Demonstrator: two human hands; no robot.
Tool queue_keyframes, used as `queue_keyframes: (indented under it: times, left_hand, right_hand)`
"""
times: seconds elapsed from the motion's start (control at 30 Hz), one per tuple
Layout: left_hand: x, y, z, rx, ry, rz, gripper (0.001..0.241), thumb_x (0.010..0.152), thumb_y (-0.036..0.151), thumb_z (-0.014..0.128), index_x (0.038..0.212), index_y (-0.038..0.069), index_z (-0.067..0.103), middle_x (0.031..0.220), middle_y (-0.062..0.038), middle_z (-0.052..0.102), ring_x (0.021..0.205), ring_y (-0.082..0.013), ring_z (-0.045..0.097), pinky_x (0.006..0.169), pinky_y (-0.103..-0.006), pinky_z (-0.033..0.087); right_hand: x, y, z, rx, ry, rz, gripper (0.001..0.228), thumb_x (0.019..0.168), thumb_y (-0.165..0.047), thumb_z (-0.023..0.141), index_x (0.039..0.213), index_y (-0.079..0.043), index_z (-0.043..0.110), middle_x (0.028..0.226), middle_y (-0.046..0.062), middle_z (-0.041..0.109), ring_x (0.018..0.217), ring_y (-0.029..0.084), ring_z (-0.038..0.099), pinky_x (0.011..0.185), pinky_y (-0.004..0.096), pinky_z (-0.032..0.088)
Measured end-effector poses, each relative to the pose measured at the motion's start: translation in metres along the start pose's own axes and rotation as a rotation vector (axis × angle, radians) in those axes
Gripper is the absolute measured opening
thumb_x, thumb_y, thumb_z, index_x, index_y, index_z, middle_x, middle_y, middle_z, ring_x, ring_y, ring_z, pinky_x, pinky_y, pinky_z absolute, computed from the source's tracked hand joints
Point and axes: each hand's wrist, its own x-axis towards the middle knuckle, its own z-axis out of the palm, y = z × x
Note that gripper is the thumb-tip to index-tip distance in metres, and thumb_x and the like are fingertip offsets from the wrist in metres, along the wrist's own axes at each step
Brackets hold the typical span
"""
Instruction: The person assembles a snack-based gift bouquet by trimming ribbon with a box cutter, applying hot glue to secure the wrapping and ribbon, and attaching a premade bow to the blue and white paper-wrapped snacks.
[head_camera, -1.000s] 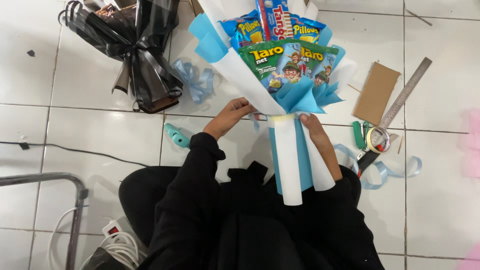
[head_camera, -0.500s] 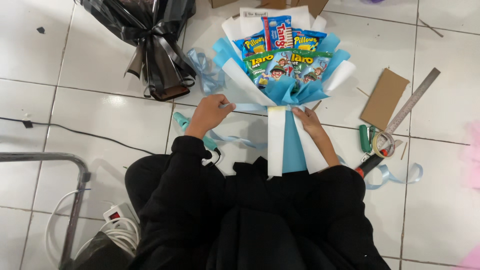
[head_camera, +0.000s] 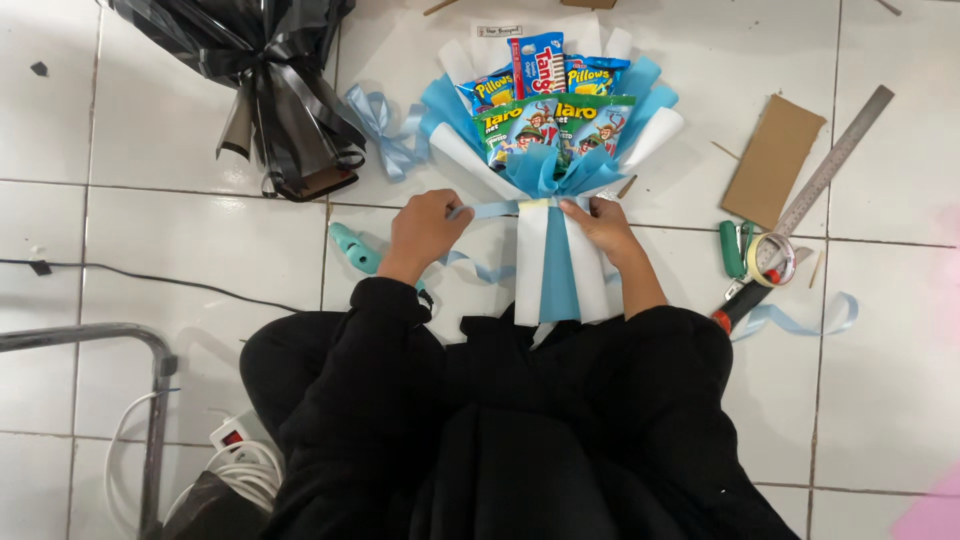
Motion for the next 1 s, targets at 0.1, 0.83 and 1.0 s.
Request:
queue_keyframes:
  times: [0.1,0.83,1.0]
  left_hand:
    - [-0.001,0.025,0.005,0.036,0.010,0.060,0.023,0.087,0.033,0.060,0.084,0.011,0.067,0.069,-0.010,0.065,0.069,-0.0332,0.068,0.064,-0.0427,0.053]
    - [0.010,0.090,0.051,-0.025,0.179,0.253,0.021,0.097,0.017,0.051,0.103,0.001,0.063,0.096,-0.019,0.069,0.090,-0.0447,0.067,0.075,-0.0557,0.055]
    - [0.028,0.086,0.116,-0.272,-0.042,0.432,0.024,0.100,0.014,0.045,0.109,-0.002,0.062,0.105,-0.021,0.064,0.102,-0.0418,0.064,0.086,-0.0491,0.054]
  right_hand:
    - [-0.005,-0.001,-0.003,-0.281,0.140,-0.067,0.077,0.077,-0.066,0.079,0.113,0.000,0.065,0.102,0.019,0.070,0.097,0.032,0.067,0.085,0.041,0.054]
    - [-0.036,0.019,0.042,-1.090,0.284,-0.751,0.044,0.086,-0.008,0.053,0.131,-0.005,0.056,0.114,0.016,0.064,0.122,0.032,0.052,0.084,0.043,0.052]
    - [-0.076,-0.005,-0.011,-0.642,-0.155,-0.332,0.048,0.093,-0.020,0.051,0.139,-0.005,0.052,0.143,0.021,0.048,0.131,0.037,0.048,0.101,0.049,0.045]
